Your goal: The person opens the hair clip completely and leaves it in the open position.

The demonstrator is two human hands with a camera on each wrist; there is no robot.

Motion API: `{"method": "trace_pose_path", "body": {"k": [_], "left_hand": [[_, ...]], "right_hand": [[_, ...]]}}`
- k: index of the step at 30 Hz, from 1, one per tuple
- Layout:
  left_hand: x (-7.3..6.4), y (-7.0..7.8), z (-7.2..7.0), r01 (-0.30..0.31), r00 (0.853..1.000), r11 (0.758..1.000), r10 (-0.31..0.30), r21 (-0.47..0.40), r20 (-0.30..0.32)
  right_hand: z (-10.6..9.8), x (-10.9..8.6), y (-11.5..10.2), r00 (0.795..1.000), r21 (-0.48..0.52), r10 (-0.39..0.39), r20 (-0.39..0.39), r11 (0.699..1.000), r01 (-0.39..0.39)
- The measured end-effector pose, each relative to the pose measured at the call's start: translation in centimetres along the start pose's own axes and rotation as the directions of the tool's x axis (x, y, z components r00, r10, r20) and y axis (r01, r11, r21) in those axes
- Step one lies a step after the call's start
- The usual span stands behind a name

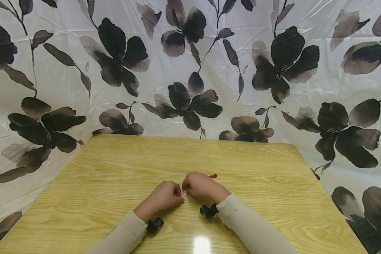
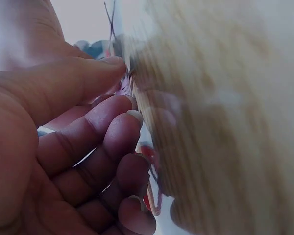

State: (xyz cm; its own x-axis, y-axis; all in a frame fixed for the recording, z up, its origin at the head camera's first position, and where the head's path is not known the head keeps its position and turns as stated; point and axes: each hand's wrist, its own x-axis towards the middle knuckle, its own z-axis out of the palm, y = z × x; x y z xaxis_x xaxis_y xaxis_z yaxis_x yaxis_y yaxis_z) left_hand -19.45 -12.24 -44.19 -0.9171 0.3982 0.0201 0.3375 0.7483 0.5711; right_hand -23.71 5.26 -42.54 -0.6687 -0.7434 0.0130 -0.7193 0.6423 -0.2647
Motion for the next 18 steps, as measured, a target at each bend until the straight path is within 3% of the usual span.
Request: {"method": "trace_pose_path", "body": {"k": [14, 18], "left_hand": [[-0.04, 0.01, 0.1, -0.007, 1.0, 1.0, 0.006, 0.011, 0.006], [-0.02, -0.19, 0.08, -0.007, 1.0, 1.0, 0.008, 0.024, -0.012]], "right_hand": [[0.04, -0.29, 0.31, 1.0, 0.027, 0.022, -0.01, 0.999, -0.022], [0.15, -0.49, 0.56, 0.999, 0.088, 0.033, -0.027, 0.996, -0.031]]}}
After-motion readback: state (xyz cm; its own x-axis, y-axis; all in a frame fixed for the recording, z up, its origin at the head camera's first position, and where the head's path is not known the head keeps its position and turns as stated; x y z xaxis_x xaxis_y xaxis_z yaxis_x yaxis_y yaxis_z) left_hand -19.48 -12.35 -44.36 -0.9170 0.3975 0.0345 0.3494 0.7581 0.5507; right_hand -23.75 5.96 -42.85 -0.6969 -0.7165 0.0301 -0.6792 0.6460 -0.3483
